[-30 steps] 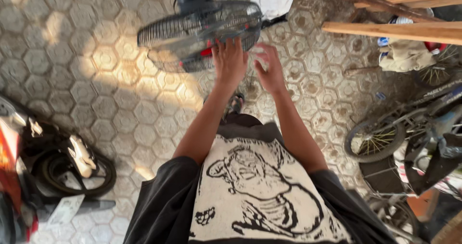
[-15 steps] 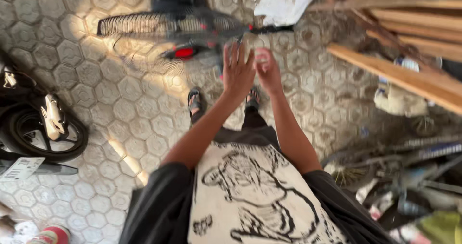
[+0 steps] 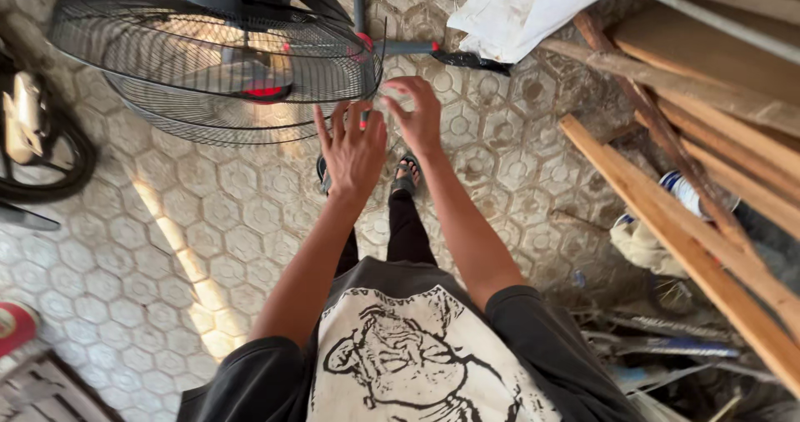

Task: The person moves a standing electric fan from indoors to an outdoor area, then removes the front grille and the fan blade. The person then retrieves a plastic container and a cloth, fills the container with water from a tap, and wets the cloth.

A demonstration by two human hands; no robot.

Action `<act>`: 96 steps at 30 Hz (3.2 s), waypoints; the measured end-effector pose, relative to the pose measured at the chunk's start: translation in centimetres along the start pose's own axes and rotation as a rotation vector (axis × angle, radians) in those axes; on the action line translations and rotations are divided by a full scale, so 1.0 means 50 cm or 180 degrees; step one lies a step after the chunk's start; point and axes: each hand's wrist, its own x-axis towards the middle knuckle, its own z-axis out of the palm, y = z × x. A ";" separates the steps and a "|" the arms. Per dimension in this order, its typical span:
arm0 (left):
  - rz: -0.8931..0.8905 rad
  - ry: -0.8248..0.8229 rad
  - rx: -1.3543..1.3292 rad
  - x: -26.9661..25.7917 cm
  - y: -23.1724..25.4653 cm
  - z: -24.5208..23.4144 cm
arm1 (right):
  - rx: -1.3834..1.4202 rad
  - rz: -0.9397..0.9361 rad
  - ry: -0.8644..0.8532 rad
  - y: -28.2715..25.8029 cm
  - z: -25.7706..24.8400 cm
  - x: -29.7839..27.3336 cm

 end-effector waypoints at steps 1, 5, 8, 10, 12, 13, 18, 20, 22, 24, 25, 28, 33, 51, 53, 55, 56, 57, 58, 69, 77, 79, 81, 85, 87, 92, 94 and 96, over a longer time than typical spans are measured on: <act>-0.0012 0.0044 -0.0018 -0.001 0.001 0.001 | -0.0278 -0.0191 -0.0067 0.001 0.002 0.005; -0.0172 0.0037 -0.0064 -0.007 -0.002 0.001 | -0.0341 -0.0870 0.0148 0.011 0.015 0.015; -0.0245 0.0066 -0.0052 -0.011 0.000 0.005 | -0.0535 -0.1291 0.0184 0.021 0.018 0.028; -0.0235 0.0081 0.0048 -0.015 -0.005 0.004 | -0.0613 -0.1579 0.0268 0.020 0.022 0.038; -0.0189 0.0034 0.0211 -0.011 -0.010 0.008 | -0.0604 -0.1639 0.0179 0.019 0.017 0.049; -0.0163 -0.0036 0.0311 -0.013 -0.011 0.009 | -0.0613 -0.1666 0.0137 0.017 0.013 0.048; 0.0260 0.0204 0.0499 -0.011 -0.034 0.011 | -0.0271 -0.1299 0.0207 0.002 0.007 0.015; 0.0337 0.0009 0.0333 -0.004 -0.054 0.007 | -0.0124 -0.1066 0.0258 -0.004 0.008 0.008; 0.0386 0.0026 0.0402 -0.003 -0.066 0.001 | 0.0039 -0.0748 0.0298 -0.011 0.002 -0.002; 0.0375 0.0046 0.0322 -0.006 -0.064 -0.004 | 0.0268 -0.0777 0.0427 -0.022 -0.012 -0.008; 0.0333 0.0069 0.0220 -0.007 -0.063 -0.008 | 0.0389 -0.0794 0.0487 -0.030 -0.017 -0.006; 0.0244 0.0248 0.0093 0.004 -0.058 -0.020 | 0.0504 -0.1011 0.0428 -0.065 -0.050 -0.013; 0.0073 0.0283 0.0230 0.019 -0.049 -0.033 | 0.0283 -0.0838 0.0549 -0.094 -0.079 -0.037; -0.0048 -0.0213 0.0291 -0.101 -0.074 0.009 | 0.0499 0.1047 -0.1063 0.114 0.053 -0.079; -0.0081 -0.0074 0.0226 -0.101 -0.081 0.004 | 0.0512 0.1048 -0.1094 0.116 0.065 -0.077; -0.0085 -0.0166 0.0183 -0.104 -0.088 -0.002 | 0.0262 0.1022 -0.1084 0.114 0.072 -0.081; -0.0087 -0.0219 0.0160 -0.109 -0.090 -0.006 | 0.0438 0.1208 -0.1028 0.111 0.072 -0.085; -0.0061 -0.0204 0.0161 -0.112 -0.093 -0.009 | 0.0616 0.1381 -0.0973 0.105 0.073 -0.085; -0.0034 -0.0189 0.0163 -0.116 -0.095 -0.012 | 0.0794 0.1554 -0.0918 0.097 0.074 -0.085; -0.0083 0.0052 -0.0265 -0.144 -0.108 -0.038 | 0.0317 0.0842 -0.0272 -0.005 0.034 -0.141; -0.0134 0.0105 -0.0662 -0.186 -0.142 -0.068 | -0.0882 0.1383 -0.0277 0.041 -0.184 -0.196; -0.0181 0.0003 -0.0676 -0.196 -0.143 -0.067 | -0.1611 0.1480 -0.0422 0.004 -0.213 -0.204; -0.0223 -0.0081 -0.0641 -0.199 -0.141 -0.063 | -0.1253 0.0551 -0.0598 -0.054 -0.199 -0.205; -0.0468 -0.0106 -0.0844 -0.197 -0.139 -0.052 | -0.1376 -0.0753 -0.1454 -0.182 -0.066 -0.206; -0.0532 -0.0079 -0.1063 -0.201 -0.143 -0.051 | -0.1709 -0.1281 -0.1658 -0.228 0.005 -0.198; -0.0276 -0.0125 -0.0966 -0.215 -0.163 -0.066 | -0.1606 -0.0933 -0.2145 -0.273 0.079 -0.170; -0.0020 -0.0211 -0.0656 -0.213 -0.186 -0.080 | -0.1439 -0.1177 -0.2054 -0.269 0.076 -0.156; -0.0030 -0.0186 -0.0657 -0.220 -0.221 -0.099 | -0.1272 -0.1087 -0.2032 -0.255 0.059 -0.155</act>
